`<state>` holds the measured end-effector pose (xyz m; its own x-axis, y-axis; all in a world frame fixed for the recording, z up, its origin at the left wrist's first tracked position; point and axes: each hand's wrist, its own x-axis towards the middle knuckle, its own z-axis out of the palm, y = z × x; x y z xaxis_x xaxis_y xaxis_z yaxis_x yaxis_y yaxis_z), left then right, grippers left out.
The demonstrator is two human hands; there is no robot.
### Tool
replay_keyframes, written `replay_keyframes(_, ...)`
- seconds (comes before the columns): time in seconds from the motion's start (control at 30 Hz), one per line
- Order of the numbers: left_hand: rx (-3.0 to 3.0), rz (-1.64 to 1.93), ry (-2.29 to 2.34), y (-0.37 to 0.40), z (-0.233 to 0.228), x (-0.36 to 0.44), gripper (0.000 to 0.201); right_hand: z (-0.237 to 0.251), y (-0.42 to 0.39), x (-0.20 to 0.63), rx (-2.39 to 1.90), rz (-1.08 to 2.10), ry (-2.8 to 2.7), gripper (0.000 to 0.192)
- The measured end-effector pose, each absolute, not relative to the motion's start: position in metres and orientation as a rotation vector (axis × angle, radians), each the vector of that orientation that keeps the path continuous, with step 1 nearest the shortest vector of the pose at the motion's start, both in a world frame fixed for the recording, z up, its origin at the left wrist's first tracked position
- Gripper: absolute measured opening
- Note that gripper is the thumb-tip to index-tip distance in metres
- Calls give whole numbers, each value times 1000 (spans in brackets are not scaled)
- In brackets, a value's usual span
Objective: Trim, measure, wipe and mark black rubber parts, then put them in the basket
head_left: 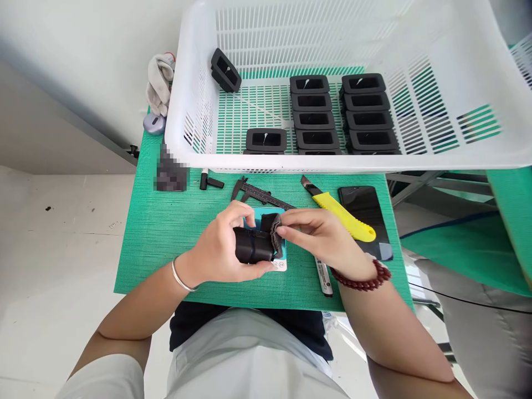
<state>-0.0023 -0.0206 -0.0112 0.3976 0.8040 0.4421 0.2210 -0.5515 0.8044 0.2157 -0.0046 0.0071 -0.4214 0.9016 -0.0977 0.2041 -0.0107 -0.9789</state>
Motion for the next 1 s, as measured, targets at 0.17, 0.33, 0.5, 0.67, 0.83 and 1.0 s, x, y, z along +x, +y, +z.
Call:
replay_keyframes(0.17, 2052, 1235, 736, -16, -9, -1, 86, 8, -8, 210, -1133, 1424, -1870, 19)
replay_keyframes(0.33, 1611, 1443, 737, -13, -5, -2, 77, 8, -12, 206, -1198, 1282, -1595, 14)
replay_keyframes(0.5, 1349, 1158, 897, -19, -9, 1, 34, 2, -14, 205, -1255, 1162, -1356, 16)
replay_keyframes(0.67, 1423, 1119, 838, -29, -10, 6, 36, 0, -18, 202, -1198, 1156, -1457, 9)
replay_keyframes(0.83, 1487, 1023, 976, -33, -5, 7, 34, 2, -18, 198, -1166, 1128, -1577, 11)
replay_keyframes(1.0, 1593, 1006, 917, -35, -7, 8, 32, 3, -19, 197, -1159, 1205, -1577, 14)
